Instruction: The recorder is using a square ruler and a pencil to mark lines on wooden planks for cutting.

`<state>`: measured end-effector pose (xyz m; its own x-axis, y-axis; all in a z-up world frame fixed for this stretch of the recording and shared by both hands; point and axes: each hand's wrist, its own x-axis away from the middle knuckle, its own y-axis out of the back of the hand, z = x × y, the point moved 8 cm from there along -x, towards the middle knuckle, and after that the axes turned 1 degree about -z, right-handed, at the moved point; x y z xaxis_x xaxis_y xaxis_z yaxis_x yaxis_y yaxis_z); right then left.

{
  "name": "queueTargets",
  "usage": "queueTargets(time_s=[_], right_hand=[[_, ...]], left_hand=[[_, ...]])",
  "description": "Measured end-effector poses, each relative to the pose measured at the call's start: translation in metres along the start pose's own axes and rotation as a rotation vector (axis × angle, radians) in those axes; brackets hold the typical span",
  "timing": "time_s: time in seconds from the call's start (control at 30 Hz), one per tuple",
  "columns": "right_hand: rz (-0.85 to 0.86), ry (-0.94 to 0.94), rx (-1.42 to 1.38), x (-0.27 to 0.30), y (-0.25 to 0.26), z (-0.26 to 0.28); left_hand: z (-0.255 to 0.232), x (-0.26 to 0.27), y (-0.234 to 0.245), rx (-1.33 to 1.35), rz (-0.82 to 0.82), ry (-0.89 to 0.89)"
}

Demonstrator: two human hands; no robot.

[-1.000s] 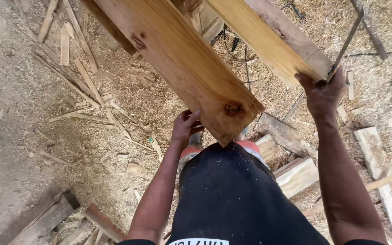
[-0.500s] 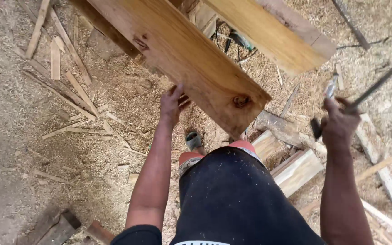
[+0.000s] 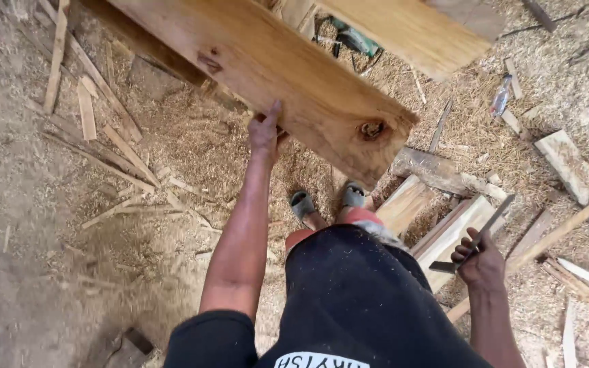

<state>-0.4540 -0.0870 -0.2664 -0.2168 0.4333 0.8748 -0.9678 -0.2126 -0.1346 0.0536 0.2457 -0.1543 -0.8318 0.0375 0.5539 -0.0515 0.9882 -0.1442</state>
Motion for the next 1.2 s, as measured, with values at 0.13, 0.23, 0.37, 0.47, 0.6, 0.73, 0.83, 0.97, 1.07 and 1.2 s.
queueTargets(time_s=[0.13, 0.23, 0.37, 0.47, 0.6, 0.73, 0.83, 0.97, 1.07, 1.2], right_hand=[[0.080, 0.105, -0.017, -0.010, -0.044, 0.047], [0.115, 0.216, -0.057, -0.006, -0.066, 0.088], [0.053, 0.334, -0.075, 0.009, -0.078, 0.122], [0.036, 0.536, -0.033, 0.059, -0.085, 0.142], [-0.127, 0.790, 0.046, 0.117, -0.072, 0.149], [-0.296, 0.867, 0.029, 0.183, -0.061, 0.113], [-0.491, 0.608, 0.110, 0.224, -0.105, 0.079], [-0.407, 0.559, -0.051, 0.193, -0.155, -0.018], [-0.387, 0.477, -0.139, 0.184, -0.200, -0.068], [-0.219, 0.456, -0.444, 0.156, -0.220, -0.115]], left_hand=[[0.058, -0.008, 0.010, -0.135, 0.074, 0.030], [0.058, 0.047, -0.016, -0.151, 0.135, 0.091], [0.077, 0.079, -0.040, -0.169, 0.247, 0.217], [0.078, 0.094, -0.040, -0.288, 0.312, 0.233], [0.065, 0.089, -0.030, -0.401, 0.333, 0.241], [0.061, 0.073, -0.005, -0.988, 0.728, 0.228], [-0.015, 0.125, -0.036, -1.284, 0.849, 0.047], [-0.047, 0.189, -0.095, -1.261, 1.299, -0.457], [-0.048, 0.232, -0.105, -1.097, 1.621, -0.747], [-0.020, 0.242, -0.100, -1.341, 1.850, -0.577]])
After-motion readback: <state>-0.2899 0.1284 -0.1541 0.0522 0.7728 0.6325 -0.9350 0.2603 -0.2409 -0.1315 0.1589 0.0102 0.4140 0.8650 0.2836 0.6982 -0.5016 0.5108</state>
